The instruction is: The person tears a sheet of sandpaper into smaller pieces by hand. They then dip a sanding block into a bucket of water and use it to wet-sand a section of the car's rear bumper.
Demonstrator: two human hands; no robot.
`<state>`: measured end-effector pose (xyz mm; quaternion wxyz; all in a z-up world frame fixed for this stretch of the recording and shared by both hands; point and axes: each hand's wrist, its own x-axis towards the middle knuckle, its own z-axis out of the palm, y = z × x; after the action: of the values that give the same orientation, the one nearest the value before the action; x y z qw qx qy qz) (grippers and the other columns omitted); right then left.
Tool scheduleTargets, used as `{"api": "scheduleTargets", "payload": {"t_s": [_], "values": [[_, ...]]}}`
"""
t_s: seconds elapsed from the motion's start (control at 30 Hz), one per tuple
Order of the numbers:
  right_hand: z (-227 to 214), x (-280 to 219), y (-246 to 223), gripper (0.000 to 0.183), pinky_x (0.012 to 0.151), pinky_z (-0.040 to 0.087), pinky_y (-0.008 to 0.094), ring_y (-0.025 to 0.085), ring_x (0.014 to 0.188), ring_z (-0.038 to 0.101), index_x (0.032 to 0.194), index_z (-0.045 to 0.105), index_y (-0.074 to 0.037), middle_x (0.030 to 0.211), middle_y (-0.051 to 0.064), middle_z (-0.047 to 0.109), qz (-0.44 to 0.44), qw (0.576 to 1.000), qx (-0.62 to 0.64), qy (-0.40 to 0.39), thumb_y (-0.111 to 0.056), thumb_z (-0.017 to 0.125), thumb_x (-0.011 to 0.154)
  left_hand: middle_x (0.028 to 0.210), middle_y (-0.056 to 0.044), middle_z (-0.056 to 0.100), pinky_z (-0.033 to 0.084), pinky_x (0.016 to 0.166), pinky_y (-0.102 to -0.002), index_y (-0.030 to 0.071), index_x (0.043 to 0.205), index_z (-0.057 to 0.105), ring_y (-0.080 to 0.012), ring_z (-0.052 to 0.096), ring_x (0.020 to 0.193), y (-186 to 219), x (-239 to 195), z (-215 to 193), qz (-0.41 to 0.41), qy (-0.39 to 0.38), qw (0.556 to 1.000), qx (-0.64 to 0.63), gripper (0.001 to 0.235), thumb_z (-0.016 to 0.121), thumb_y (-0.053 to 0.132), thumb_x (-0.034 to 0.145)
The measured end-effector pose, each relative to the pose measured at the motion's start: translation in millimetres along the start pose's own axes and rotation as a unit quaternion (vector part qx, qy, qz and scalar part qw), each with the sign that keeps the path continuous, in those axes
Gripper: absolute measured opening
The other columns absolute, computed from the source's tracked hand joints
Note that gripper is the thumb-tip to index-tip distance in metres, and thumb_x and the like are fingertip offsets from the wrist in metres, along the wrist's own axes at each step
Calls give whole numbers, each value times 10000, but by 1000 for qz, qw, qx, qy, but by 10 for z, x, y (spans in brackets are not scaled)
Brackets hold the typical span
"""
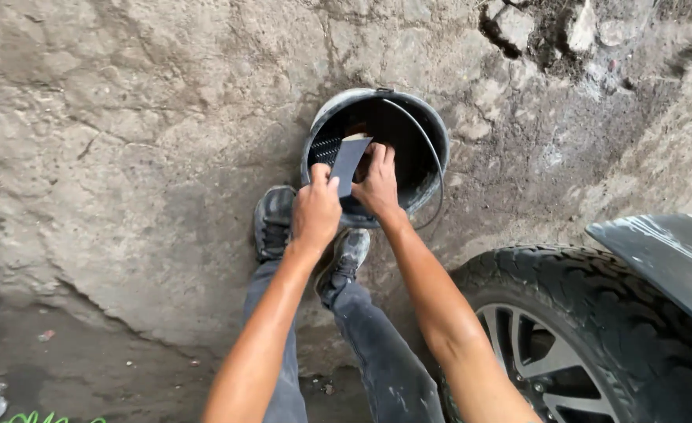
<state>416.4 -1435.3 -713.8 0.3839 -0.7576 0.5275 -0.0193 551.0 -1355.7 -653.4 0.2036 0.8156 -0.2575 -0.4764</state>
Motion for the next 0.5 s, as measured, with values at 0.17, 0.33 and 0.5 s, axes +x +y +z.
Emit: {"api": "scheduleTargets", "payload": {"t_s": [0.17, 0.33, 0.5], "values": [[573, 85, 1021, 591, 879, 518, 511, 502, 1021, 602, 1303, 462, 14, 1151, 321, 574, 65, 997, -50, 16, -154, 759, 820, 926, -273, 708, 490, 742, -598, 81, 1216, 536, -502, 669, 882, -246, 578, 648, 22, 15, 1000, -5, 217, 561, 166, 1018], [47, 35, 820, 793, 862, 544, 482, 494, 982, 657, 1392, 391, 81, 1044, 341, 647, 245, 969, -35, -24, -232, 785, 779, 941, -292, 702, 501, 764, -581, 48, 1295, 540, -501, 669, 874, -229, 625, 920, -4, 85, 996, -30, 342, 587, 145, 971], [-265, -400, 409, 649, 880, 553, 342, 247, 997, 676, 1392, 536, 31, 1127, 160, 725, 274, 935, 227, 1, -346, 801, 935, 1009, -212, 765, 562, 801, -488, 52, 1277, 564, -378, 752, 875, -32, 149, 842, 11, 44, 989, -143, 306, 603, 134, 984]]}}
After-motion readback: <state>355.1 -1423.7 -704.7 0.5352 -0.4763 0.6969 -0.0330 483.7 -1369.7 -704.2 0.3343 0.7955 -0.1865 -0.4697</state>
